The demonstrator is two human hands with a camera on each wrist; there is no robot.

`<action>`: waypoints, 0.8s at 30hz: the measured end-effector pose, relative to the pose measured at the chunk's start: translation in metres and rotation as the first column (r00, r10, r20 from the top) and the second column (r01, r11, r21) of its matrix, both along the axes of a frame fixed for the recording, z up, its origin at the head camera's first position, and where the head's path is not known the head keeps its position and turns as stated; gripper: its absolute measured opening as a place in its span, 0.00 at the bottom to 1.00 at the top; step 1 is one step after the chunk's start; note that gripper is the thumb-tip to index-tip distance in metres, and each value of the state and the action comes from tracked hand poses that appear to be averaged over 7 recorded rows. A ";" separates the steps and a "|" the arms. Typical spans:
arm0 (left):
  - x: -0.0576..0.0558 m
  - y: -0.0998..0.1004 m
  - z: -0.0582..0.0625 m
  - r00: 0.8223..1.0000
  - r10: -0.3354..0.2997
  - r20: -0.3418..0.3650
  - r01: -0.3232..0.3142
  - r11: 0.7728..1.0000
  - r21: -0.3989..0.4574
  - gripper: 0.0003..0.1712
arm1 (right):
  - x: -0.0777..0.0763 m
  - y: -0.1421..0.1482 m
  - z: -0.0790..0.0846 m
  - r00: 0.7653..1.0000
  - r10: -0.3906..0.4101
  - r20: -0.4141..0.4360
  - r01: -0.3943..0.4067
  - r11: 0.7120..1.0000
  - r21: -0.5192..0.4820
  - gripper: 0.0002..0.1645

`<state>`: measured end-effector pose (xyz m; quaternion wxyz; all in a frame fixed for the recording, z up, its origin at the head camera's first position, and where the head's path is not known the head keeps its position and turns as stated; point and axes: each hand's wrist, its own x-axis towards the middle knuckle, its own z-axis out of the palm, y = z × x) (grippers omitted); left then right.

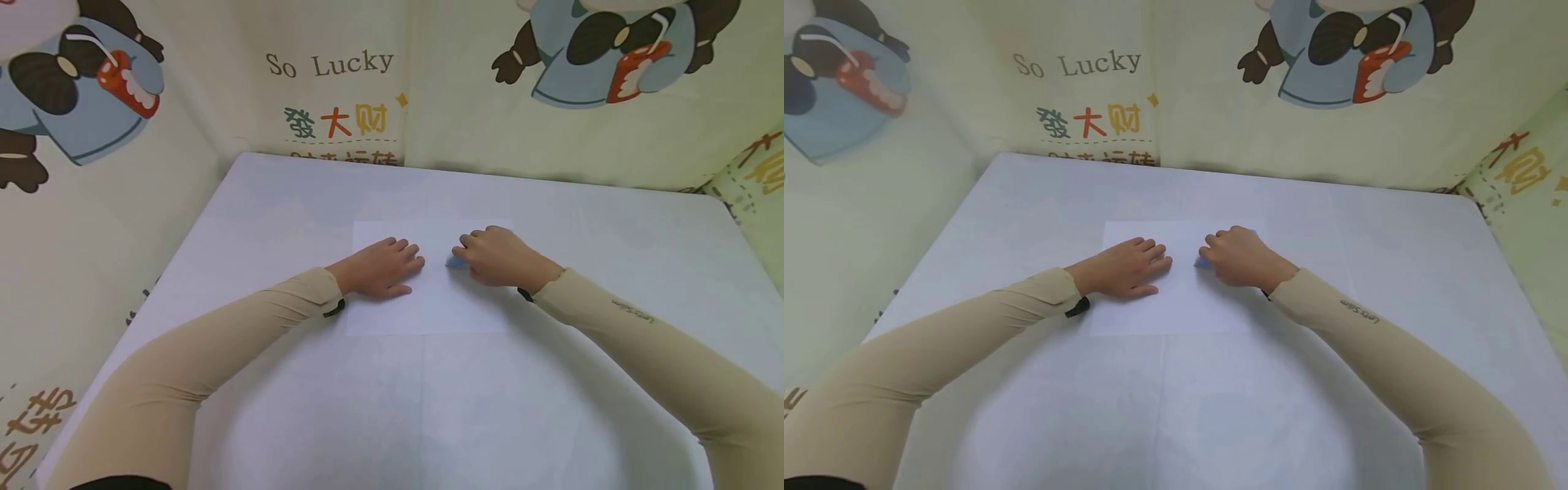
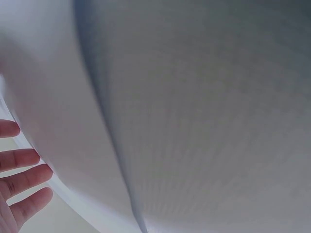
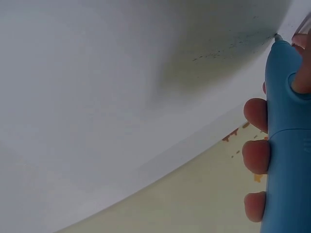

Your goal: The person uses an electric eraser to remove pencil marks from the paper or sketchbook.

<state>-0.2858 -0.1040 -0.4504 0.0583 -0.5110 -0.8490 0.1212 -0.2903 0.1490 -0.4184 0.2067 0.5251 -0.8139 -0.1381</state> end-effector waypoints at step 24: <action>0.003 0.000 0.004 1.000 0.004 0.008 -0.004 1.000 -0.014 0.28 | 0.007 0.019 0.003 0.998 -0.059 0.007 0.059 0.997 0.057 0.06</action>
